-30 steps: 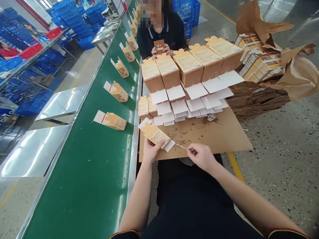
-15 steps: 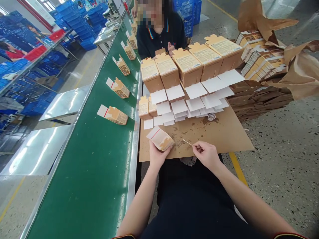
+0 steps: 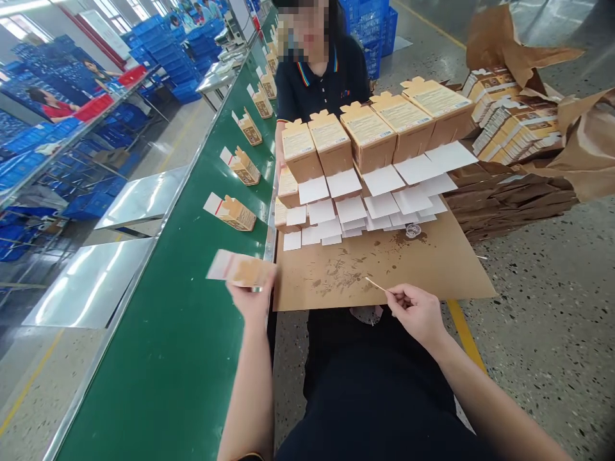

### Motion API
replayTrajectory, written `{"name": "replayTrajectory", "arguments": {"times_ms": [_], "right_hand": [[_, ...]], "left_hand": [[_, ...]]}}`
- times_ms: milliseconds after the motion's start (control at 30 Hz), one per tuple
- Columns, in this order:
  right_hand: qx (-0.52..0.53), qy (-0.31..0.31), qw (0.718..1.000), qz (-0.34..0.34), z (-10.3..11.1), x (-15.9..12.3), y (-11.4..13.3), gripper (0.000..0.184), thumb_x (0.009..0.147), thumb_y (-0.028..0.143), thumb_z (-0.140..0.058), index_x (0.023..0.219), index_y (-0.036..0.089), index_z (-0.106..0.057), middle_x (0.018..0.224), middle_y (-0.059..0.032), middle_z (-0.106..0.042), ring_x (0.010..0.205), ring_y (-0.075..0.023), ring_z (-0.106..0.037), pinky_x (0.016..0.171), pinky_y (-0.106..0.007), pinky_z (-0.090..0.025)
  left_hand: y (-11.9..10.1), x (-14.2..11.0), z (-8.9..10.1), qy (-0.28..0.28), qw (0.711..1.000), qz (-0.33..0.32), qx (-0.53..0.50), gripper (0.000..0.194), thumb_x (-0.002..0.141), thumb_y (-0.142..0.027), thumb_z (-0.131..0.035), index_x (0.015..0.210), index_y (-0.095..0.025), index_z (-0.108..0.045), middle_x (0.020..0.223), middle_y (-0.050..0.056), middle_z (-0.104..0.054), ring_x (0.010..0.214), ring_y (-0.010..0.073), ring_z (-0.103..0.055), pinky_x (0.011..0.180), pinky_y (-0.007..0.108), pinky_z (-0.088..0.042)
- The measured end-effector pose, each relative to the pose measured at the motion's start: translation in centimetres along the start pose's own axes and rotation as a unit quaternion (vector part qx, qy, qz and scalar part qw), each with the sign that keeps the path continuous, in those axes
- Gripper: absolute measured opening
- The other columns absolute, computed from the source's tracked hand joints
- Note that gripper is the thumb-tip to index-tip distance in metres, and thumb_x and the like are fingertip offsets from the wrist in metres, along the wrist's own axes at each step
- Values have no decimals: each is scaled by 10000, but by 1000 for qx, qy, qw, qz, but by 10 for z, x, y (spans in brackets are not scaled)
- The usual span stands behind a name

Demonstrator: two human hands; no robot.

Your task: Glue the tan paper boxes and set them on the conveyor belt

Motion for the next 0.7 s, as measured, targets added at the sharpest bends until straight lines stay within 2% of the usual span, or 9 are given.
{"name": "replayTrajectory", "arguments": {"times_ms": [67, 167, 267, 333, 400, 433, 500, 600, 700], "right_hand": [[2, -2, 1000, 0, 4, 3, 0, 242, 983, 382, -719, 782, 252, -755, 642, -8, -707, 521, -165, -668, 510, -267, -565], [3, 7, 1000, 5, 7, 10, 1, 279, 995, 437, -728, 792, 251, -770, 640, -12, -712, 521, -171, -681, 502, -271, -569], [-9, -6, 1000, 1, 16, 14, -1, 319, 995, 492, -740, 791, 249, -776, 638, -18, -717, 527, -180, -692, 525, -283, -596], [-20, -24, 999, -8, 27, 13, -5, 337, 993, 514, -741, 791, 247, -779, 635, -21, -718, 517, -180, -692, 528, -283, -599], [-33, -39, 998, -23, 39, 12, -9, 353, 994, 537, -738, 802, 246, -784, 632, -22, -719, 497, -177, -689, 524, -279, -596], [-40, -44, 998, -32, 44, 12, -10, 364, 995, 554, -736, 808, 245, -786, 629, -22, -719, 487, -175, -686, 523, -279, -595], [-52, -49, 996, -45, 52, 14, -12, 396, 994, 590, -730, 808, 245, -783, 618, -21, -715, 476, -176, -683, 520, -281, -589], [-67, -55, 996, -37, 54, 19, -11, 431, 985, 623, -727, 790, 242, -775, 609, -25, -710, 493, -181, -683, 529, -288, -579], [-73, -68, 995, -26, 54, 20, -10, 425, 981, 612, -729, 786, 238, -774, 613, -30, -712, 509, -182, -681, 538, -293, -575]], "left_hand": [[9, 40, 33, -46, 999, -14, 13, 970, 571, -435, -1080, 1312, -254, -480, 1451, 165, -689, 1363, 369, -720, 1178, 610, -594], [34, 76, 58, -31, 997, 35, 60, 919, 592, -363, -1067, 1278, -245, -468, 1399, 151, -692, 1331, 353, -733, 1179, 610, -591], [44, 71, 71, -50, 995, 37, 79, 935, 630, -282, -1034, 1355, -242, -446, 1437, 157, -651, 1407, 349, -673, 1253, 618, -515], [29, 52, 82, -146, 983, -46, 96, 922, 679, -293, -991, 1409, -243, -430, 1492, 164, -589, 1473, 356, -603, 1302, 628, -447], [-1, 31, 80, -219, 957, -174, 81, 763, 775, -359, -910, 1384, -237, -467, 1479, 157, -558, 1465, 353, -587, 1306, 617, -436], [-19, 26, 68, -211, 948, -231, 57, 662, 825, -392, -861, 1353, -230, -496, 1451, 152, -562, 1439, 345, -601, 1293, 602, -454], [-54, 37, 24, -113, 953, -280, -1, 496, 913, -440, -769, 1299, -213, -557, 1397, 146, -593, 1389, 320, -637, 1263, 560, -492], [-92, 88, -74, 66, 983, -165, -36, 336, 1026, -452, -651, 1243, -196, -638, 1383, 154, -655, 1355, 284, -666, 1227, 518, -524], [-124, 135, -158, 127, 983, -132, -15, 280, 1013, -470, -706, 1059, -194, -710, 1150, 142, -756, 1162, 313, -748, 1077, 547, -612]]}}
Point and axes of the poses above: each hand's wrist, its own x-axis towards the middle knuckle, its own z-axis out of the back of the hand, y = z × x, the point moved 7 cm from there along x, towards the middle knuckle
